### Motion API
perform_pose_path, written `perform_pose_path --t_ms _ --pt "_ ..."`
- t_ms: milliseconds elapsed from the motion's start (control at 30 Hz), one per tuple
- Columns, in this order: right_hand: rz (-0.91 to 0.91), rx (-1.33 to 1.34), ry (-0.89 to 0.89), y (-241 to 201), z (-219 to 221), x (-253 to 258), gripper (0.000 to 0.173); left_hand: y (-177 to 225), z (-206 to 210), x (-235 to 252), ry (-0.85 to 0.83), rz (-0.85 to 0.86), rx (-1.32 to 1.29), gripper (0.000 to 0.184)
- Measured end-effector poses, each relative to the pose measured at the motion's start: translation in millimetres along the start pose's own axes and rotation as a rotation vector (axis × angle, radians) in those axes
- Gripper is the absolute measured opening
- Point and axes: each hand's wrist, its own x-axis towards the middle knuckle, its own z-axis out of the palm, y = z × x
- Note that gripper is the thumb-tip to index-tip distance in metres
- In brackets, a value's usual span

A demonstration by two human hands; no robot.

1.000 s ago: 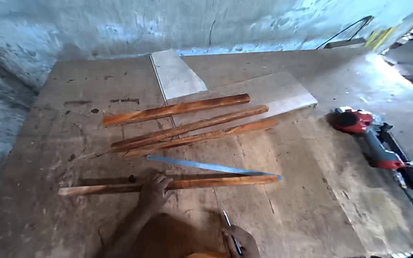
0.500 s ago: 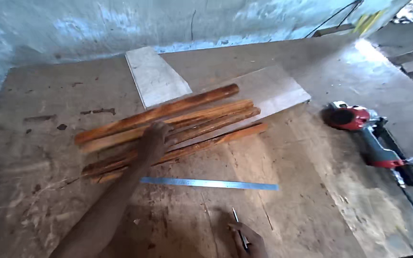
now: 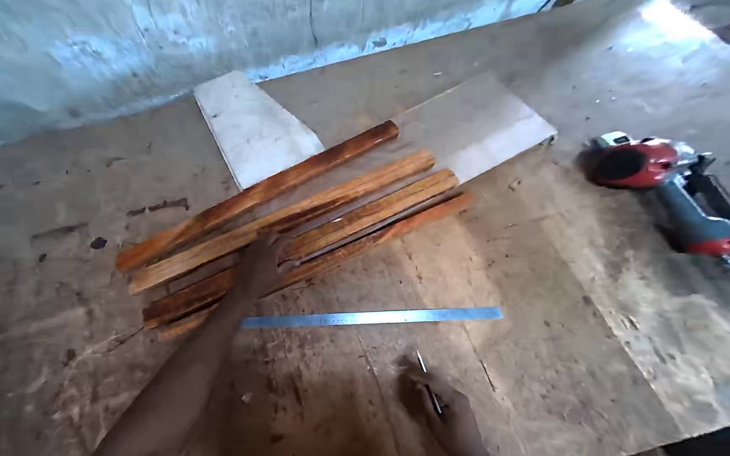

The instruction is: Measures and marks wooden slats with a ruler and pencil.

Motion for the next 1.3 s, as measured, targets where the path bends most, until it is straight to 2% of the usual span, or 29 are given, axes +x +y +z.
perform_pose_path --t_ms 133,200,267,333,467,600,800,933,1067,1200,1300 --pt "0.021 0.013 -0.027 2.2 4.4 1.1 0.028 -0.8 -21.2 15.9 -0.102 -0.136 0.022 0.04" --pt "0.005 0.008 -0.012 1.3 5.4 2.8 0.027 2.0 -33.3 20.7 -0.002 -0.194 0.09 0.037" --pt "0.005 0.006 0.006 -1.9 3.9 5.8 0.026 8.7 -37.6 22.3 0.179 -0.15 0.096 0.037" --pt "0.021 0.019 0.011 -1.6 2.8 3.4 0.026 18.6 -23.2 16.8 0.235 -0.076 0.064 0.037" --pt "0.043 0.011 -0.008 6.0 4.4 1.2 0.026 44.6 13.6 -7.3 0.118 0.081 -0.028 0.037" --pt "0.07 0.013 -0.04 6.8 2.2 6.0 0.025 61.5 27.2 -30.1 0.104 -0.07 -0.056 0.051" --pt "0.093 -0.005 -0.051 -0.2 1.2 4.5 0.025 64.2 29.2 -41.5 0.031 -0.125 -0.01 0.043" --pt "0.054 0.036 -0.038 -13.3 -4.7 -4.0 0.027 64.6 5.4 -48.1 -0.06 -0.185 -0.277 0.039" --pt "0.02 0.079 0.094 -20.0 -15.1 -22.7 0.028 65.0 -6.0 -78.0 -0.196 -0.243 -0.52 0.032" --pt "0.063 0.176 0.152 -19.8 -18.4 -54.3 0.027 76.8 -8.3 -146.0 -0.32 -0.398 -0.843 0.025" --pt "0.075 0.207 0.159 -26.3 -17.0 -71.2 0.026 69.4 15.3 -203.8 -0.382 -0.456 -1.002 0.031"
